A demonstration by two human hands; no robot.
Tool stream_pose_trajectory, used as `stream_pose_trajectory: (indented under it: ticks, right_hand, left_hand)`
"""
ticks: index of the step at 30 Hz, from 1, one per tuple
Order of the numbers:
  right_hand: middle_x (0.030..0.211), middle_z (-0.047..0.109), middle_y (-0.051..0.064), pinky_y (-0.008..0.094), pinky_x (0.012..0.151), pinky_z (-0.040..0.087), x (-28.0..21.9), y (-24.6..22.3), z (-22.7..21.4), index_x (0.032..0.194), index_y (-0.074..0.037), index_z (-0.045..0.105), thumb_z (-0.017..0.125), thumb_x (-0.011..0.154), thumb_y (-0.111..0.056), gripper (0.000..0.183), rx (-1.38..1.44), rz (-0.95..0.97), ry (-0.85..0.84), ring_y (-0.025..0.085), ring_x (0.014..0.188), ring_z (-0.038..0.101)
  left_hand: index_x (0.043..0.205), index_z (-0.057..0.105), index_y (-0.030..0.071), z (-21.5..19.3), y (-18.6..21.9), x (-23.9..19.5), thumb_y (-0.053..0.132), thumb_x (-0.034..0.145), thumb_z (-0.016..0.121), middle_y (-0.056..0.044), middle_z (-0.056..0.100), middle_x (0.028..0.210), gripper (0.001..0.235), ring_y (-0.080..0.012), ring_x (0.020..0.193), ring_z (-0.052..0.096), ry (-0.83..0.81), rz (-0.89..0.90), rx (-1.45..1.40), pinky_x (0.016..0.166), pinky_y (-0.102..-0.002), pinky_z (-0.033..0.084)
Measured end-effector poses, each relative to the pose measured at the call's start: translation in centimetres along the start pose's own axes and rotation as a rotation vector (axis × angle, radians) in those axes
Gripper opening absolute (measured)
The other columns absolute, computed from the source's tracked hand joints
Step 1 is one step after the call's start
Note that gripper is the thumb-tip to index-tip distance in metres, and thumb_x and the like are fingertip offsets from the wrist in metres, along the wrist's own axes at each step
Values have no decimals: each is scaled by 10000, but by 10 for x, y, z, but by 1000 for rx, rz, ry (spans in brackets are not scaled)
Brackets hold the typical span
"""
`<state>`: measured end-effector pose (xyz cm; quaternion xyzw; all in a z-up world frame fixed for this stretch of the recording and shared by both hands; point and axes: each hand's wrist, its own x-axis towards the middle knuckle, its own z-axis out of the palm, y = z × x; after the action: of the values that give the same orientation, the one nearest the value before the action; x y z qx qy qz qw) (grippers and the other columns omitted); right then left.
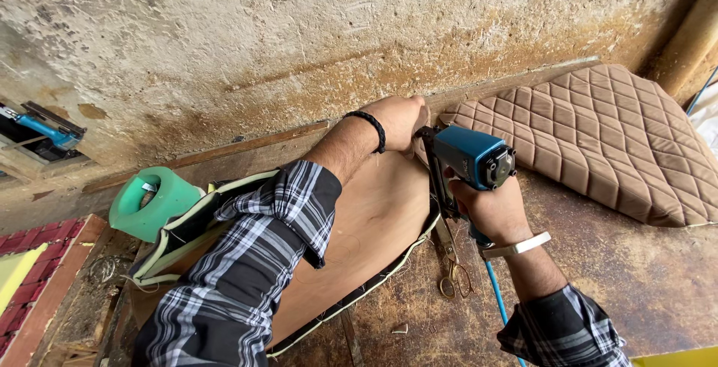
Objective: The person staples quilted fabric onto a curved wooden board using a pneumatic staple gun, trims excess fabric with scissors, and smooths the edges. The work progresses along the perimeter of the board, with repeated trimming and stapling to secure the fabric.
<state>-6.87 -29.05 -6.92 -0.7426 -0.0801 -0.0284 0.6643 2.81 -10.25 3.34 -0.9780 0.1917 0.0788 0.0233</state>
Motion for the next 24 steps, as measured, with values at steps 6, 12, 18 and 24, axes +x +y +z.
stream_pose_trajectory:
  ticks: [6,12,18,24]
  right_hand:
    - [699,675,78,323,505,480,2,42,-12,1112,-62,735,772,823,-130,299,-73,188,-51,161,561,603]
    - [1004,803,145,422,815,618,-26,201,-42,1331,-155,685,763,881,-325,487,-553,591,-261,259,853,744]
    - [1138,741,205,452,979,591,-47,344,-66,1598,-211,403,820,835,-402,891,-1052,503,-244,355,1097,725]
    - [1307,643,171,431,951,573,-67,366,-34,1350,-229,628,746,808,-309,560,-1059,14,-114,340,1198,637]
  left_hand:
    - [1358,466,33,-9,-3,-31,367,786,818,-179,727,1035,750,-336,939,720,30,-103,92,817,-449,592]
    - [1265,579,122,-7,-78,-173,648,746,768,-205,725,1107,762,-401,1034,704,-9,-520,83,883,-528,559]
    - [1207,696,184,16,-122,-273,691,728,774,-156,760,1071,702,-379,1018,722,124,-932,202,853,-527,571]
    - [1269,675,156,46,-136,-267,692,782,741,-174,753,1086,728,-380,1050,706,224,-1000,214,880,-521,561]
